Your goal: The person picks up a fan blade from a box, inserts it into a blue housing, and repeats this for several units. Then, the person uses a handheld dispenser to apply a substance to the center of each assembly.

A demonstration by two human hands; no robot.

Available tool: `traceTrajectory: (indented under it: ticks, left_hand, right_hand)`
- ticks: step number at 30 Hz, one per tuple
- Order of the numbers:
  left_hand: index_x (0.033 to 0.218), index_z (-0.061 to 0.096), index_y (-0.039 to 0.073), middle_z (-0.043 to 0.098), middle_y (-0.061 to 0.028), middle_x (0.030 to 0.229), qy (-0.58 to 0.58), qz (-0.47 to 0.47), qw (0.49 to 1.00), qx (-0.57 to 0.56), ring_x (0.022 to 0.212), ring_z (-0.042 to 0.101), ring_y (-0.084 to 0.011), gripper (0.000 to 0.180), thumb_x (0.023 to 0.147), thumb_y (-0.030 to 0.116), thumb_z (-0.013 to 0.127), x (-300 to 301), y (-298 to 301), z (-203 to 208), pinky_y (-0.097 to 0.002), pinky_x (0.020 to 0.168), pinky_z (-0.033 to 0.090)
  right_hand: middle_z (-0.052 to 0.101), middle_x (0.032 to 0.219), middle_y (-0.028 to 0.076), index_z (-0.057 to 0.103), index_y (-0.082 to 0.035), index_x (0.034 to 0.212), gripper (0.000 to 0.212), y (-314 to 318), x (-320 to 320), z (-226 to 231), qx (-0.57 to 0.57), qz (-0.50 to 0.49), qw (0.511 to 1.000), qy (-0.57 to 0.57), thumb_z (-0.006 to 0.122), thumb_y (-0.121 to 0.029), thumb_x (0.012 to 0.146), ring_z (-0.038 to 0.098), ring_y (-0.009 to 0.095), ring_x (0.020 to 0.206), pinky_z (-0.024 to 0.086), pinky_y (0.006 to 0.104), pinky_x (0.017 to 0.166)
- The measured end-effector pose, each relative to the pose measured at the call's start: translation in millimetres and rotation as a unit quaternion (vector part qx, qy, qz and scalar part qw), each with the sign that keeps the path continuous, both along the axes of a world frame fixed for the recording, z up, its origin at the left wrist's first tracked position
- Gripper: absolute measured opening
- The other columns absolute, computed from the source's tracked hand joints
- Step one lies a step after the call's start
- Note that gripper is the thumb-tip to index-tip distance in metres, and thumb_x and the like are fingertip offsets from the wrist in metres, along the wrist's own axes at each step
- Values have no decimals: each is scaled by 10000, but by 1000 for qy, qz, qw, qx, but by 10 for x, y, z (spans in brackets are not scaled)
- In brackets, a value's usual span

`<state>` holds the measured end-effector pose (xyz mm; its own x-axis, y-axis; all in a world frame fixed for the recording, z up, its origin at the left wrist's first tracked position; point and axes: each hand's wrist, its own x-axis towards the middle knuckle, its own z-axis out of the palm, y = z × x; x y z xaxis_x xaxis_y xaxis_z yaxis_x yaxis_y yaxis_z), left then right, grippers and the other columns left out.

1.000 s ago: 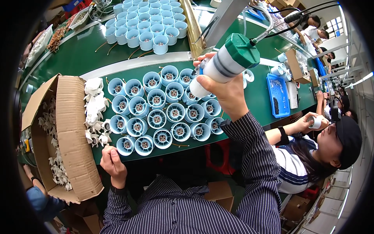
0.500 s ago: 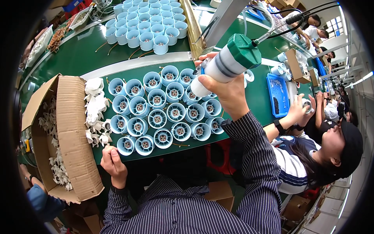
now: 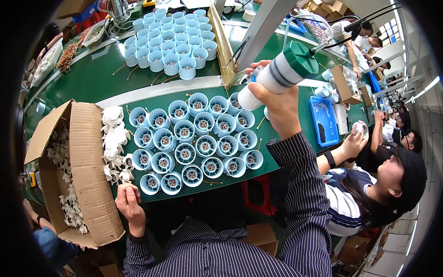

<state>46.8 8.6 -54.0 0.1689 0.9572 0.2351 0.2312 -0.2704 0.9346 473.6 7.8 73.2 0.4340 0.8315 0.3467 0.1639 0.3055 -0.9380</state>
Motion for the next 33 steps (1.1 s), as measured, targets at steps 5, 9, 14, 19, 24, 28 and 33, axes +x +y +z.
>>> traceTrajectory:
  ticks: [5, 9, 14, 19, 24, 28, 33]
  left_hand:
    - [845, 556, 29, 516, 0, 695, 25, -8, 999, 18, 562, 418, -66, 305, 1094, 200, 509, -25, 20, -56, -246, 516, 299]
    - [825, 550, 26, 509, -5, 681, 23, -3, 1000, 21, 560, 418, -68, 318, 1092, 193, 505, 1, 35, -120, -250, 515, 299]
    - [821, 546, 24, 500, -11, 670, 29, -1, 999, 21, 558, 418, -75, 316, 1090, 184, 502, 22, 35, -111, -257, 515, 300]
    - [822, 546, 19, 497, -14, 669, 36, 0, 999, 34, 555, 417, -84, 316, 1089, 182, 504, 34, 35, -102, -265, 514, 303]
    - [824, 550, 15, 494, -17, 668, 36, 1, 999, 41, 554, 417, -87, 314, 1088, 178, 505, 32, 31, -108, -269, 513, 304]
    - [827, 554, 14, 493, -18, 668, 35, -1, 998, 44, 555, 420, -89, 310, 1087, 175, 505, 35, 33, -112, -270, 512, 306]
    - [832, 557, 11, 495, -23, 672, 35, -5, 998, 46, 558, 428, -91, 304, 1084, 172, 507, 18, 33, -122, -272, 514, 313]
  right_hand:
    - [662, 1254, 142, 562, -11, 1322, 515, 138, 113, -137, 6, -8, 1000, 8, 787, -30, 859, 669, 284, 1215, 512, 451, 1099]
    - [662, 1252, 139, 562, -7, 1314, 507, 194, 120, -200, -11, -17, 1000, -8, 787, -26, 860, 671, 274, 1212, 521, 446, 1086]
    - [661, 1249, 137, 563, -6, 1310, 502, 204, 145, -248, -11, -17, 1000, -11, 785, -24, 861, 673, 274, 1209, 529, 444, 1073]
    - [664, 1246, 140, 563, -6, 1310, 504, 203, 134, -248, -4, -18, 1000, 3, 786, -24, 859, 672, 277, 1211, 535, 445, 1065]
    - [666, 1251, 145, 563, -7, 1315, 510, 211, 146, -283, -3, -16, 1000, -6, 789, -27, 858, 672, 282, 1215, 537, 448, 1063]
    - [667, 1255, 146, 563, -3, 1316, 512, 200, 143, -282, -3, -21, 1000, 0, 790, -27, 857, 671, 282, 1216, 532, 448, 1071]
    - [664, 1265, 148, 566, 5, 1314, 510, 192, 149, -270, -4, -24, 1000, -8, 788, -23, 856, 669, 283, 1221, 518, 449, 1090]
